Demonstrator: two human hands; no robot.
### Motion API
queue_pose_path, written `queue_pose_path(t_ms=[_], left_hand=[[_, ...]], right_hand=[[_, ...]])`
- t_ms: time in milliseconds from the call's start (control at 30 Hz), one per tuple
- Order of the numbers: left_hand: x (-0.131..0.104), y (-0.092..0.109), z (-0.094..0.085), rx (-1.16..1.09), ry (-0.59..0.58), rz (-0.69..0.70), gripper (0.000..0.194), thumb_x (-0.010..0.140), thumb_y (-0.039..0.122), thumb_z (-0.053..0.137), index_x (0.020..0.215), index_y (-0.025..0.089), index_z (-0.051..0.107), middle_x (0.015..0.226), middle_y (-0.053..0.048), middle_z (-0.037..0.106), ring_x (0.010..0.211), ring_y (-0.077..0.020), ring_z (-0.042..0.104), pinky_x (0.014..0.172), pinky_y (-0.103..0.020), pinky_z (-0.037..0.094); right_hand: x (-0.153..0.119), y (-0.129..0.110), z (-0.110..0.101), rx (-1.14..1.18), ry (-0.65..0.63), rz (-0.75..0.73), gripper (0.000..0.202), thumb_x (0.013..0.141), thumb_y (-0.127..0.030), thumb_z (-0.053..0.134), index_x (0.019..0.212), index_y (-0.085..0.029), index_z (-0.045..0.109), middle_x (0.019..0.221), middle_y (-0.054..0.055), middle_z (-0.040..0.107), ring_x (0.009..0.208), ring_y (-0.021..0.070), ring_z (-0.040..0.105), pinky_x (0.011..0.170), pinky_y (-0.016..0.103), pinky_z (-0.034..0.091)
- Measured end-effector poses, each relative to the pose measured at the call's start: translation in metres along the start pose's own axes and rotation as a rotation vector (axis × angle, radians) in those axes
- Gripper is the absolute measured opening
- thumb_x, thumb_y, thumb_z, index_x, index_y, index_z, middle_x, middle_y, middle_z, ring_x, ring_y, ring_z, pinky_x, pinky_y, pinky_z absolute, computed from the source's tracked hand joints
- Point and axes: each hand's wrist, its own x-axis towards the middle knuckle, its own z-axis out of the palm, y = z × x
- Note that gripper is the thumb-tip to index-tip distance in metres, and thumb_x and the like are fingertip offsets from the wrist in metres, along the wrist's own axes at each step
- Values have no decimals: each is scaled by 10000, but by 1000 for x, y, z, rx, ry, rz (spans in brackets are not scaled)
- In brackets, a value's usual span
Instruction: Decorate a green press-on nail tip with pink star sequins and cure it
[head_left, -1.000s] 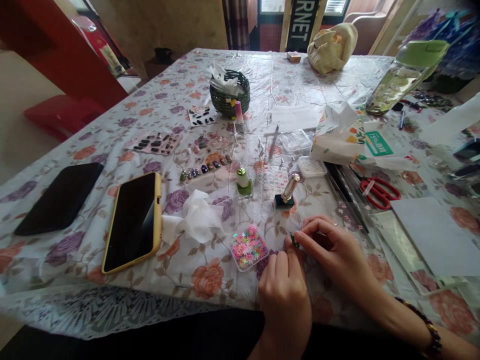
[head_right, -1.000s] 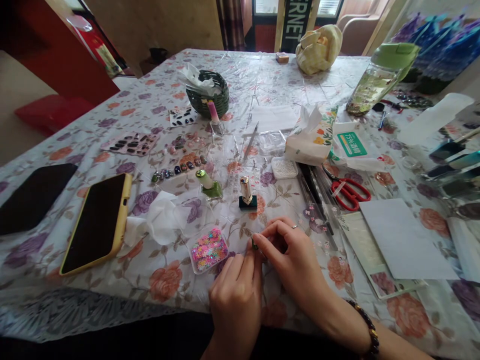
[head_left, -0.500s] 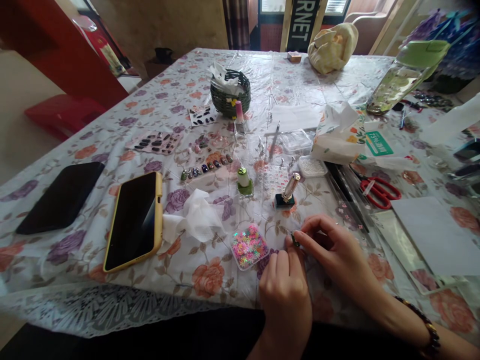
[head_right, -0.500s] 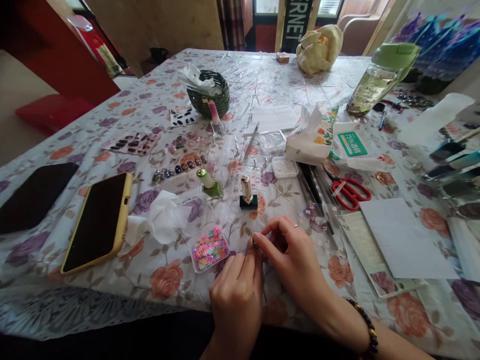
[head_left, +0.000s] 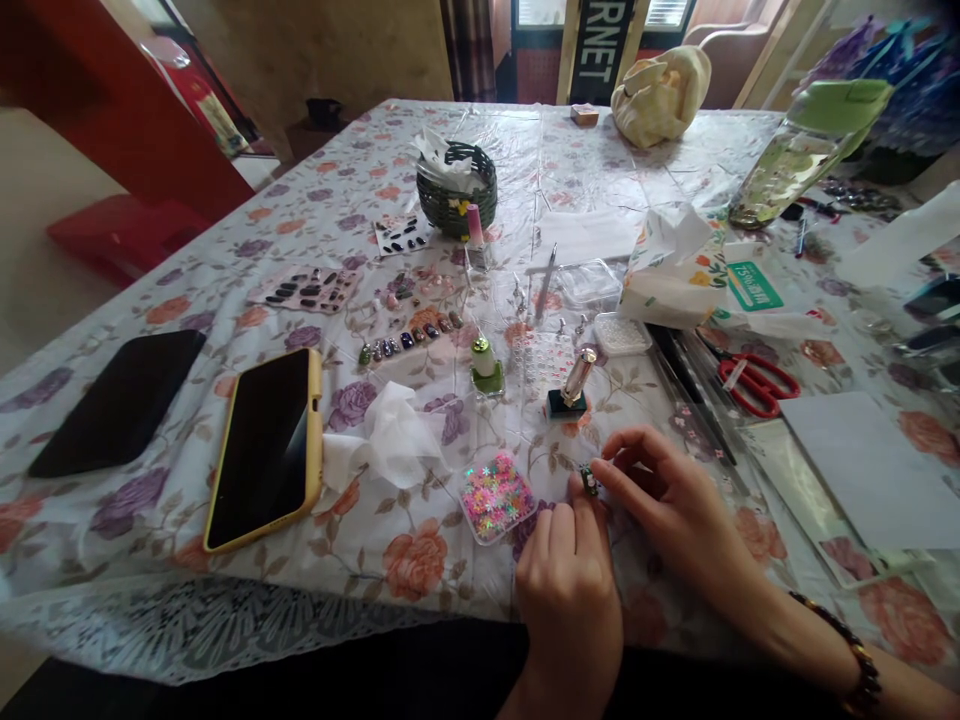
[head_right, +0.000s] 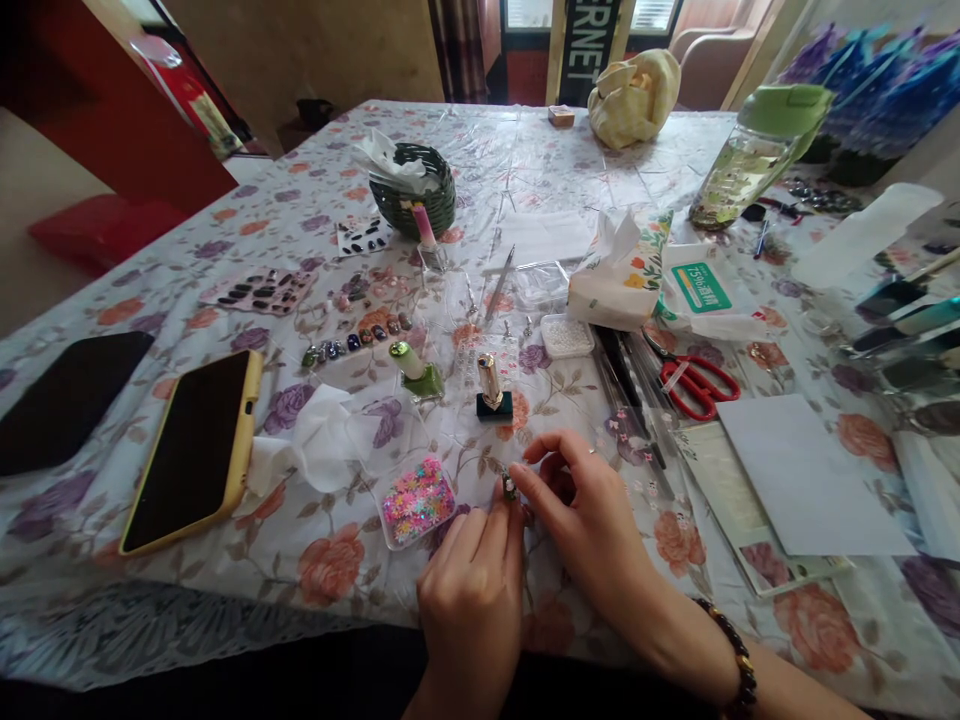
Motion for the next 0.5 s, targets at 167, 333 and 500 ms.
queue_pose_path(t_ms=[167,333,500], left_hand=[[0,0,0,9,10,4,186,852,85,466,827,98,650,527,4,522,506,-139,500,490,-275,362],[0,0,0,17,-4,8,209,859,97,457,768,121,644,526,4,523,502,-137,500,490,-274,367],[0,0,1,17,6,5,219,858,102,460,732,123,637,527,-1,526,507,-139,508,490,-276,364]], right_hand=[[1,0,0,-13,7,-18,202,809,-379,567,873,-198,502,678,-26,500,560,99,471,516,235,388],[1,-1,1,-6,6,-8,195,816,-377,558,874,-200,501,658,-32,497,547,95,467,504,230,377],[0,-2,1,24,-4,-1,214,816,-399,548,873,-199,495,688,-19,519,574,103,488,517,235,394]])
